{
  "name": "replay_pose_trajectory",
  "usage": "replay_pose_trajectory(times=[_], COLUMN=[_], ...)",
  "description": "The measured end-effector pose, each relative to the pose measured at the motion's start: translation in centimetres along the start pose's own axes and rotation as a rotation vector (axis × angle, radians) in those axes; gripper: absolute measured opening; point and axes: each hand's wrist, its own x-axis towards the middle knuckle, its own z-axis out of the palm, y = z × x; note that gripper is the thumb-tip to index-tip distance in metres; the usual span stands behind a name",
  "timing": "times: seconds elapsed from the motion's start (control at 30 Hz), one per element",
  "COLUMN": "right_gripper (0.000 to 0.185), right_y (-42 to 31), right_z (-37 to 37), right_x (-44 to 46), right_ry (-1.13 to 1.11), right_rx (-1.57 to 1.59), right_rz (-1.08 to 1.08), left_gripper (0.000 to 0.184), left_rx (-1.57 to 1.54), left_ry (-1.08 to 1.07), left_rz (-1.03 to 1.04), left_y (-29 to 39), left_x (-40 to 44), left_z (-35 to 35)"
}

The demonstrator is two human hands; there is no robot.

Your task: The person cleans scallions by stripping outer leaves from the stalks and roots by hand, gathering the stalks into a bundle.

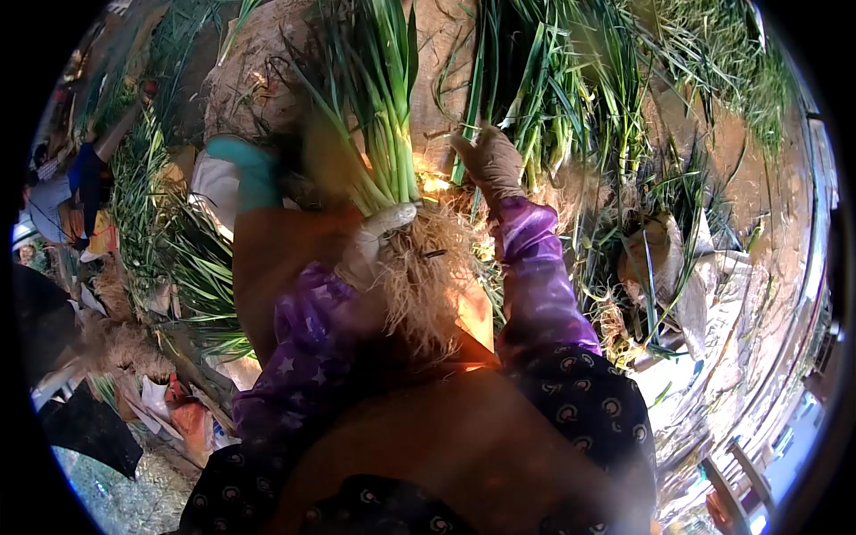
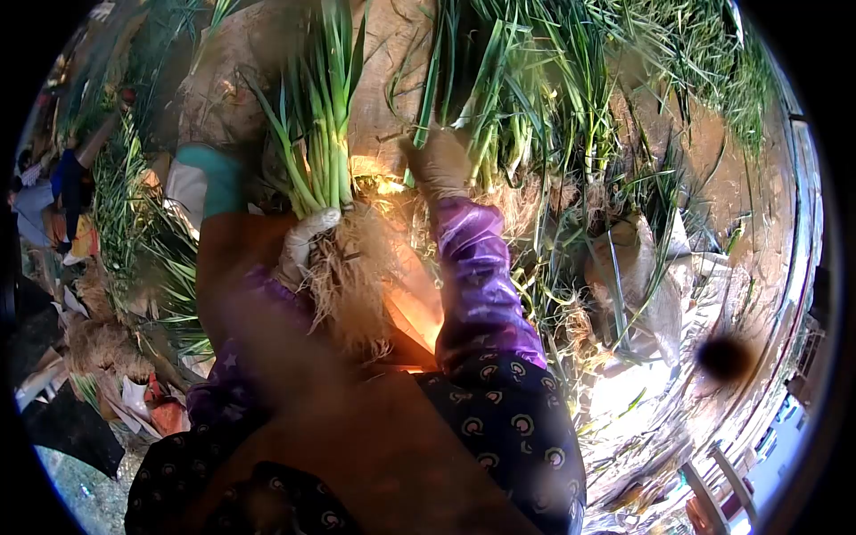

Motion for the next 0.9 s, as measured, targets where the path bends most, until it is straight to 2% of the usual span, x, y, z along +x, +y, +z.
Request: replay_pose_trajectory(times=[0.07,0.13,0.23,0.27,0.33,0.37,0.4,0.43,0.5,0.53,0.6,0.63,0.7,0.73,0.77,0.83,0.87,0.9], right_gripper=[0.033,0.021,0.013,0.01,0.013,0.016,0.016,0.023,0.031,0.033,0.025,0.029,0.04,0.041,0.045,0.049,0.031,0.019], right_y=[7.9,7.3,2.2,1.0,-0.2,-0.7,-0.1,1.3,0.6,0.7,0.3,0.7,3.8,5.7,5.5,2.3,1.1,-1.0], right_z=[4.8,2.6,-4.1,-5.4,-5.2,-5.0,-3.2,-0.2,0.1,-0.9,-4.4,-4.5,-3.0,-1.4,-1.1,1.1,-0.6,-1.6], right_x=[1.8,-0.6,-4.3,-5.7,-7.6,-8.5,-9.7,-10.8,-12.2,-12.5,-12.1,-12.1,-11.4,-10.0,-9.3,-9.1,-9.0,-8.9], right_ry=[-0.104,-0.147,-0.003,0.018,-0.003,-0.023,-0.021,-0.111,-0.208,-0.275,-0.39,-0.292,0.052,-0.125,-0.363,-0.086,-0.211,-0.266], right_rx=[-0.288,-0.188,0.205,0.21,0.017,-0.175,-0.175,0.215,0.612,0.984,1.351,1.417,1.272,1.504,1.552,1.365,1.218,1.376], right_rz=[0.162,-0.041,-0.225,-0.234,-0.211,-0.193,-0.192,-0.173,-0.15,-0.366,-0.59,-0.4,0.313,0.509,0.568,0.356,0.011,0.168], left_gripper=[0.029,0.032,0.031,0.031,0.029,0.029,0.029,0.03,0.03,0.03,0.031,0.031,0.031,0.03,0.029,0.033,0.035,0.036], left_rx=[-0.054,-0.041,-0.203,-0.256,-0.154,-0.154,-0.097,-0.04,-0.122,-0.152,-0.184,-0.167,-0.149,-0.138,-0.124,-0.05,-0.078,-0.104], left_ry=[0.087,0.212,0.149,0.125,0.249,0.247,0.181,0.116,0.085,0.078,0.069,0.075,0.066,0.044,0.026,0.06,0.023,-0.02], left_rz=[-0.069,-0.132,-0.215,-0.245,-0.245,-0.245,-0.252,-0.258,-0.329,-0.319,-0.31,-0.317,-0.317,-0.265,-0.217,-0.228,-0.239,-0.242], left_y=[-0.8,-0.2,1.0,0.9,0.6,0.4,0.2,0.1,1.1,1.3,1.6,1.3,1.5,1.7,1.9,1.1,1.0,1.2], left_x=[0.5,0.5,0.4,0.5,0.7,0.8,1.0,1.1,0.5,0.1,-0.1,0.2,0.3,0.0,-0.1,-0.2,-0.4,-0.4], left_z=[0.8,1.1,2.7,3.0,3.3,3.4,3.4,3.2,3.8,4.5,4.9,4.1,4.3,5.1,5.4,4.3,4.3,4.3])
